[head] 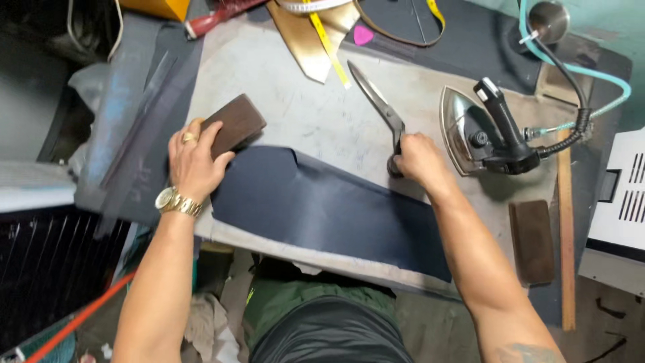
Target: The person measures and cuts a piece of dark fabric using a measuring tape, a tailor's chalk, a ruler, and shears on a workshop table.
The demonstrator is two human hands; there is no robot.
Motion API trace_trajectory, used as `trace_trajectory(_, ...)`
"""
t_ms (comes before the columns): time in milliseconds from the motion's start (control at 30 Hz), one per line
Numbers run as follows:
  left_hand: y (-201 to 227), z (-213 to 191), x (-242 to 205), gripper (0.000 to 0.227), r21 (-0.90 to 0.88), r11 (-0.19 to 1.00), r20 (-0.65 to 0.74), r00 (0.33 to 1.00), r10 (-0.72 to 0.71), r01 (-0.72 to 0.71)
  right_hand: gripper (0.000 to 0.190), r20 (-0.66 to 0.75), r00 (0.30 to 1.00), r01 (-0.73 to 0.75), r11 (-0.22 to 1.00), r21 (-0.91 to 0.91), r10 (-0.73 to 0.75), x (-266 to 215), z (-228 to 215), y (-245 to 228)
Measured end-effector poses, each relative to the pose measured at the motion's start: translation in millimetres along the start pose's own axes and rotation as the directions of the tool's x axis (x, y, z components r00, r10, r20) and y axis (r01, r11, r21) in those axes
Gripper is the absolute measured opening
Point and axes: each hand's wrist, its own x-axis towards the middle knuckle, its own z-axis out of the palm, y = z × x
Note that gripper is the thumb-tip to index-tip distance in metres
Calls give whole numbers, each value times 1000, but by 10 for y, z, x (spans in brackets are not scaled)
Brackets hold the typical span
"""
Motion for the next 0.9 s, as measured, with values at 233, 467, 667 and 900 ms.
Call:
trace_trajectory(233,-61,180,678,58,99,978,-12,982,186,-184,12,-578,787,281,959,28,-213,1751,-117,-397)
trace_trajectory(467,-533,-210,376,23,-177,962,-262,952,158,-208,8,-552,824,-167,986,-19,129,2615,-27,61)
trace_trajectory(667,-160,14,912,17,-269,926,-323,931,171,-264,21,-728,684,-113,992,-56,37,2175,-211,-59)
trace_trajectory(900,1425,1066,2473,11,-301,856,-190,906,379,-421,24,-477,877,-99,992,-84,48,2242,-49,69)
